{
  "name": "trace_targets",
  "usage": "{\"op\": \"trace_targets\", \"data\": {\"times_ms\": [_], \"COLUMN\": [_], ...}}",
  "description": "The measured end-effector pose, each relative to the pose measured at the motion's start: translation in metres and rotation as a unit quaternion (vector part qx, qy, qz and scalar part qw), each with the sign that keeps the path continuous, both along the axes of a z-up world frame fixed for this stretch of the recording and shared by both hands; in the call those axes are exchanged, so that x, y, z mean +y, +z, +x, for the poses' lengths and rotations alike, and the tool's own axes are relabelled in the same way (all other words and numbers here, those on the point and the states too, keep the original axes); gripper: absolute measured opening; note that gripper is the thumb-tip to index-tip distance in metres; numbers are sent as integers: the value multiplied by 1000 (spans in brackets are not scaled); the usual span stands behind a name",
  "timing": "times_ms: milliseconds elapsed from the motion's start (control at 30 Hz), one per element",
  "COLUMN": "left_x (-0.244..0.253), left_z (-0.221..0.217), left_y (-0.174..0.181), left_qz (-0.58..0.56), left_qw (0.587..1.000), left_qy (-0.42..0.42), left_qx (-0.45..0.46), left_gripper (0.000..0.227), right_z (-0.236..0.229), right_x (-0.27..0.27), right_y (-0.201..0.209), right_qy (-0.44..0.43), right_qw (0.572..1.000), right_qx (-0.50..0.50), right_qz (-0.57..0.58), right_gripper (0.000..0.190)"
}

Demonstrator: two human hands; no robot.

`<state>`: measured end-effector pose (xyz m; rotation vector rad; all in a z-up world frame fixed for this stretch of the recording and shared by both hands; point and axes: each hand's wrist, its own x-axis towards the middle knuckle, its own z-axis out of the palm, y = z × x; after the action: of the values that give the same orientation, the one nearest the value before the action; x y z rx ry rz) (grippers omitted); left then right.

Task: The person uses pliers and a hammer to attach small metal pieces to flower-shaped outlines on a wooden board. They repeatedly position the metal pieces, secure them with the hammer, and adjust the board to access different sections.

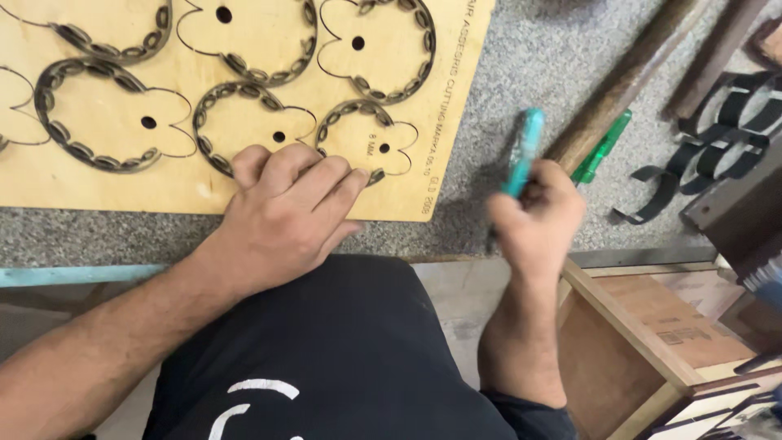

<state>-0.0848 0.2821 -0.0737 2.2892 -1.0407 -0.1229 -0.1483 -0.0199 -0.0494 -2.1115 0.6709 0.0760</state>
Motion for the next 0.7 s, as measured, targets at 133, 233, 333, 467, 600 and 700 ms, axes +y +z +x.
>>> {"op": "trace_targets", "data": {"times_ms": [133, 233, 333, 467, 600, 700], "left_x": [6, 7, 8, 9, 8, 9], "left_z": [9, 10, 10, 11, 12, 12], "left_y": [-1, -4, -6, -7, -7, -7], "left_qz": [-5, -1, 4, -1, 1, 1], "left_qw": [1000, 999, 999, 999, 999, 999], "left_qy": [-11, -21, -26, -28, -27, -27], "left_qx": [-2, -25, -45, -35, -37, -38], "left_gripper": [57, 53, 51, 48, 47, 47], "right_z": [-5, -3, 5, 14, 18, 19], "right_x": [-4, 8, 29, 60, 84, 96], "right_y": [10, 13, 9, 2, -5, -8], "right_qy": [-58, -68, -94, -115, -130, -128], "right_qw": [915, 865, 817, 795, 805, 809], "right_qx": [-152, -250, -313, -364, -397, -398], "right_qz": [368, 431, 476, 471, 420, 414], "right_gripper": [17, 19, 16, 15, 26, 38]}}
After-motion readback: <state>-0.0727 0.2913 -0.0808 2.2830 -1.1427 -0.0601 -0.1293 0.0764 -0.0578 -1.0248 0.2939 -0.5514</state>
